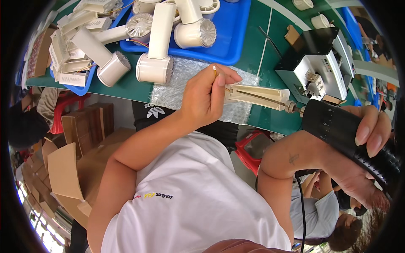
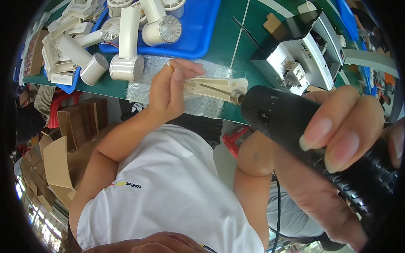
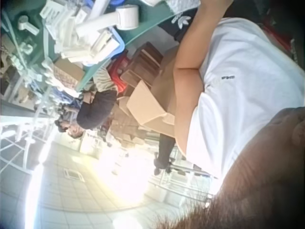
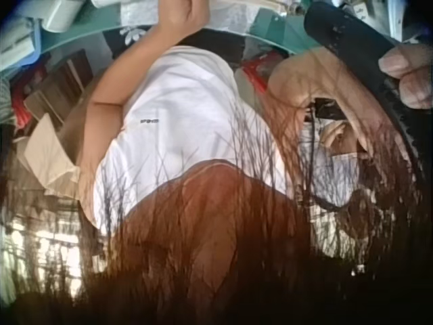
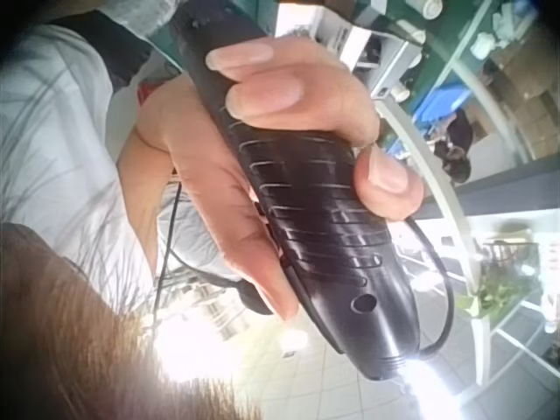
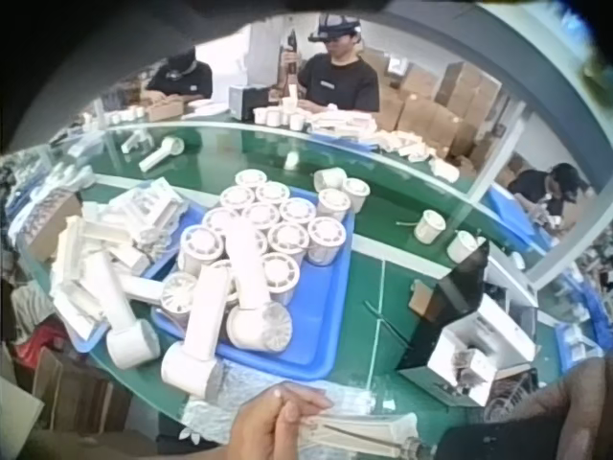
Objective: Assembling handheld electric fans by inserting the motor into the plastic housing and securing it with an electric screwdriver.
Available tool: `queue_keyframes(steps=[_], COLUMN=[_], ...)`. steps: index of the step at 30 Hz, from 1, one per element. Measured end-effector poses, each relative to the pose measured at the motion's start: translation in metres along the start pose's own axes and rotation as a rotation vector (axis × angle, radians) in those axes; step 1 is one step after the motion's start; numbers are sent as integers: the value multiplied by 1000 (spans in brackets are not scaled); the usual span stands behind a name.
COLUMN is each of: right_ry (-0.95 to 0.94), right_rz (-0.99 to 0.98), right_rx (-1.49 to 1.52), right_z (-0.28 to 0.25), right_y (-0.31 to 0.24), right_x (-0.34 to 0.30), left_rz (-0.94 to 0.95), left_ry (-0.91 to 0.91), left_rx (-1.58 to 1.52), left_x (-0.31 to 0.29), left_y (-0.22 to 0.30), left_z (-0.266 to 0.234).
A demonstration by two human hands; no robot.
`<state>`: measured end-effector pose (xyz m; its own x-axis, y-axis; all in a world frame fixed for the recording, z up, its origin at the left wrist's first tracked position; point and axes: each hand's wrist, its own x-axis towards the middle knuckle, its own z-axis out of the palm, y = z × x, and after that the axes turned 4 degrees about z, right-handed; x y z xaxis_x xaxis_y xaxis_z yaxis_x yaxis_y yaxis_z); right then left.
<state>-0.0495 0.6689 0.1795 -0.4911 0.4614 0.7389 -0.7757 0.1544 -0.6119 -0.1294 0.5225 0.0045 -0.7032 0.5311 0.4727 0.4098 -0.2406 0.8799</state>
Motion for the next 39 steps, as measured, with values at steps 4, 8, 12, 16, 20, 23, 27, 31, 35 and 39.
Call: queue_keyframes(steps=[4,8,12,16,20,23,27,31,35,39], right_ry=[-18,65,214,205,254,541,538,664,759,243], right_rz=[-24,-64,121,-31,-227,-193,-303,-324,-714,-687], right_rx=[98,45,-161,80,-97,-746,-857,-1032,-1545,-752], right_z=[3,-20,-20,-41,-85,-47,-51,-55,-36,5], right_y=[0,-6,-2,-47,-63,-23,5,7,3,45], right_x=[1,-10,-8,24,26,31,33,32,41,27], left_rz=[-25,-169,95,-19,-18,-10,-247,-329,282,70], left_ry=[-46,-245,-471,-930,-791,-565,-515,-449,-483,-859], left_rx=[26,-50,209,336,681,956,1050,1279,1337,1077], left_x=[-1,-7,10,53,158,272,375,408,420,441], left_y=[1,4,25,64,95,45,-71,-150,-167,-191], left_z=[0,-10,-30,-68,-129,-158,-186,-165,-99,-35])
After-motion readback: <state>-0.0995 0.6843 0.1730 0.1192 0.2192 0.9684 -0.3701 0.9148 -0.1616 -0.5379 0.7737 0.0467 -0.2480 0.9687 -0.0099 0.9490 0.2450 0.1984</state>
